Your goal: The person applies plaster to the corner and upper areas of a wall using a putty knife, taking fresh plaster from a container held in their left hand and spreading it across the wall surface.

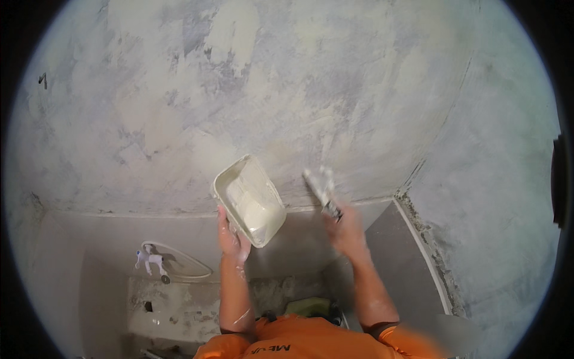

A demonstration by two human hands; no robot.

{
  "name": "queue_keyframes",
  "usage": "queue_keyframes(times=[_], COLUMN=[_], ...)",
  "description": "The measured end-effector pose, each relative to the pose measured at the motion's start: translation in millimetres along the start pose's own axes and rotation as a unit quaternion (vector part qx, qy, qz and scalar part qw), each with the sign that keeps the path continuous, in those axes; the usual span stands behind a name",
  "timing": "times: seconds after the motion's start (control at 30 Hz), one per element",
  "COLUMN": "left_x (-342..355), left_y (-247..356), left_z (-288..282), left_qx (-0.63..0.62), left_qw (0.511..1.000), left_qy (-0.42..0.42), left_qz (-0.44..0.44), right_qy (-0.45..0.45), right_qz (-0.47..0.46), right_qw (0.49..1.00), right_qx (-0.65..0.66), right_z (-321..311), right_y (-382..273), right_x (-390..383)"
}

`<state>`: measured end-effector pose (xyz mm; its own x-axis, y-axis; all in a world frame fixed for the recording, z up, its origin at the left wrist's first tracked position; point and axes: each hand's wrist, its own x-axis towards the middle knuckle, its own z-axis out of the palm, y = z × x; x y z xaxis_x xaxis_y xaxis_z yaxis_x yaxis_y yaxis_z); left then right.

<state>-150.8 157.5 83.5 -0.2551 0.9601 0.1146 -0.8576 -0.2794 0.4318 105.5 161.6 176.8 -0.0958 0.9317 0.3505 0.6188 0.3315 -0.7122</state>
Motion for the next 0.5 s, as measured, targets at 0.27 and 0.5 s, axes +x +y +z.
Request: queue_keyframes(times=[0.27,0.5], left_x=[-7,-17], left_y=[23,33], left_z=[-2,-10], left_qx=[0.029,0.013], left_qw=[0.996,0.995], left_qy=[0.061,0.066], left_qz=[0.061,0.068], right_qy=[0.120,-0.082], right_qz=[-0.237,-0.062], right_qw=[0.964,0.991], right_qx=[0.012,-0.086], right_z=[48,73], right_y=[-26,22], right_x=[56,1])
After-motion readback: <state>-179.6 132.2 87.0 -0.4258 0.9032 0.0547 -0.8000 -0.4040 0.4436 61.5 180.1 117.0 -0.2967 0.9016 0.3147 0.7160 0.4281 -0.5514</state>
